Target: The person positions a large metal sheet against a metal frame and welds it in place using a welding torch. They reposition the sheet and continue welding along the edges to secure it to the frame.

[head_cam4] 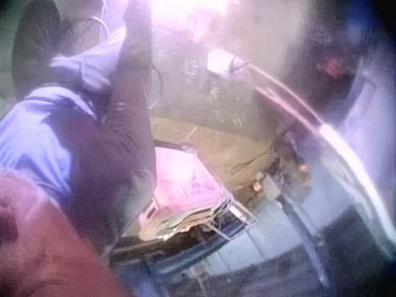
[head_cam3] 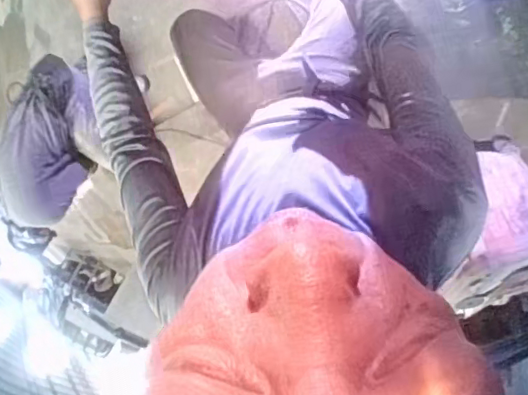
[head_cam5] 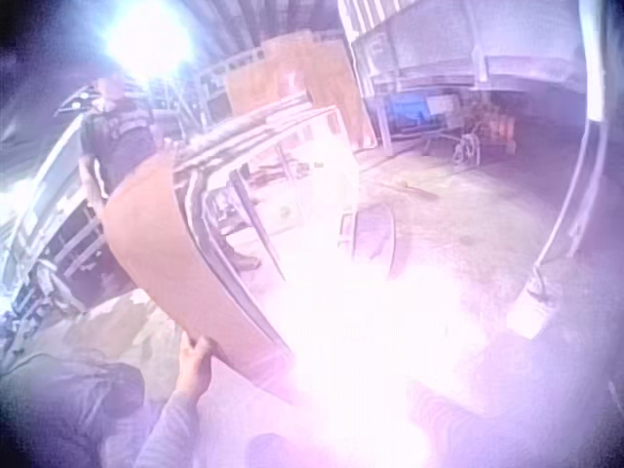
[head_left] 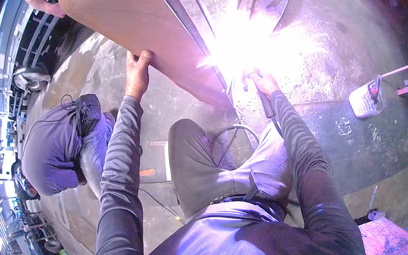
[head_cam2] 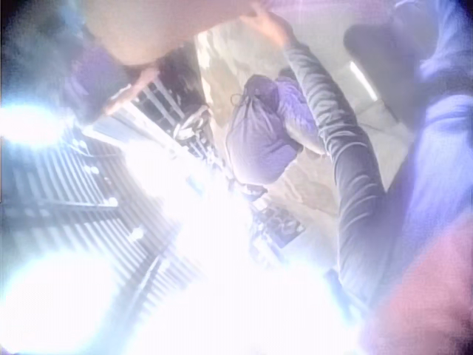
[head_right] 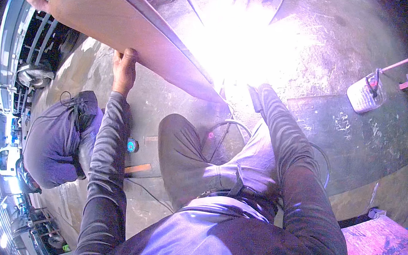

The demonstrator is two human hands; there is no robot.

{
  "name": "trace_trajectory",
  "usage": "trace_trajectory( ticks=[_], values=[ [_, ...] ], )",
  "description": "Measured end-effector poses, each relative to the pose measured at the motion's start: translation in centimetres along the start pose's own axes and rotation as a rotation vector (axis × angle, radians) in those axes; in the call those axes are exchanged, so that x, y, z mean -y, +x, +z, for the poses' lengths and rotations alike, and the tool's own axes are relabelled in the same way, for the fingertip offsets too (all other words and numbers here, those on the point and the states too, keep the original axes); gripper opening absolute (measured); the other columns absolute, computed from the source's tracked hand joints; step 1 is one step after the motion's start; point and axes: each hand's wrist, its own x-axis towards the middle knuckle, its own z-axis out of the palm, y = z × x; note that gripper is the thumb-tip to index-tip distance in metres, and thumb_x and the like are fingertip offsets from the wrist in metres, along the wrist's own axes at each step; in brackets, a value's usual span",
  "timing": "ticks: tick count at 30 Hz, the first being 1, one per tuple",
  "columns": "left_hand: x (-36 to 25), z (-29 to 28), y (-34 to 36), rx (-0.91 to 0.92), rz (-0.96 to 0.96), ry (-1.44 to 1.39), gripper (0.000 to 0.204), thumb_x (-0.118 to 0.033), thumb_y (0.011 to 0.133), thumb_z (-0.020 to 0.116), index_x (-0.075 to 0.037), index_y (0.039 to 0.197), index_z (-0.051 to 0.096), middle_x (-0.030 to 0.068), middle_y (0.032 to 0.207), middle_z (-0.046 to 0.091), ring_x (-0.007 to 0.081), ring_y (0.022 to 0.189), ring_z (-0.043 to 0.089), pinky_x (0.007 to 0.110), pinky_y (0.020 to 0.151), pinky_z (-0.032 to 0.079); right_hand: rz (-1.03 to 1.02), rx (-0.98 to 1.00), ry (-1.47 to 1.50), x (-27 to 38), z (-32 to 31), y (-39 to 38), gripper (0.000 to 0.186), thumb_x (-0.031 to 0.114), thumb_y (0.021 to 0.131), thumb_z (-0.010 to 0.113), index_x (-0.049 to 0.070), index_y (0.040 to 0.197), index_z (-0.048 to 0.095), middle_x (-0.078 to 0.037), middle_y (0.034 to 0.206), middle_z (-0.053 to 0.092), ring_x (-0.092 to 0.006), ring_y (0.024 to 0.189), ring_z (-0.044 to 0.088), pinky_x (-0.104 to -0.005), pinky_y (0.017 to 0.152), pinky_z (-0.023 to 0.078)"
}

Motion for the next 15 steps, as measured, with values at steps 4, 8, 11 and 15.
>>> trace_trajectory(
  ticks=[4, 8, 11, 15],
  values=[
    [-0.4, 0.6, -0.4, -0.02, -0.069, 0.062, 0.075, -0.046, 0.09, 0.075, 0.0, 0.14, 0.044, 0.0104, 0.128, 0.057, 0.0215, 0.12, 0.052, 0.037, 0.106, 0.038, -0.047, 0.009, -0.171, 1.1, -0.6, -1.3, 0.063, 0.035, 0.088, 0.068, 0.003, 0.141, 0.054, -0.021, 0.108, 0.068, -0.0279, 0.084, 0.068, -0.039, 0.073, 0.055],
    [-0.3, 0.0, -0.7, -0.018, -0.032, 0.018, 0.077, -0.048, 0.088, 0.076, 0.001, 0.139, 0.046, 0.0117, 0.129, 0.058, 0.0224, 0.119, 0.053, 0.037, 0.106, 0.039, -0.273, -0.172, -0.079, 3.5, -0.7, -7.8, 0.065, 0.026, 0.089, 0.068, 0.01, 0.148, 0.047, -0.022, 0.141, 0.057, -0.0335, 0.132, 0.054, -0.0414, 0.109, 0.042],
    [-1.1, 1.3, -0.2, 0.009, -0.016, 0.12, 0.078, -0.049, 0.087, 0.076, 0.002, 0.139, 0.046, 0.0127, 0.13, 0.058, 0.0235, 0.121, 0.053, 0.038, 0.108, 0.038, -0.212, -0.204, 0.047, 1.6, -3.2, -13.4, 0.067, 0.021, 0.089, 0.069, 0.01, 0.15, 0.044, -0.021, 0.139, 0.058, -0.0313, 0.127, 0.056, -0.0398, 0.105, 0.044],
    [-1.0, 0.8, -0.8, -0.012, 0.018, 0.037, 0.078, -0.048, 0.087, 0.076, 0.001, 0.14, 0.045, 0.0136, 0.13, 0.058, 0.0241, 0.122, 0.052, 0.039, 0.108, 0.038, -0.047, -0.067, 0.319, 5.1, -6.3, -23.9, 0.067, 0.017, 0.088, 0.071, 0.002, 0.148, 0.043, -0.012, 0.118, 0.064, -0.0148, 0.084, 0.064, -0.0299, 0.074, 0.053]
  ],
)
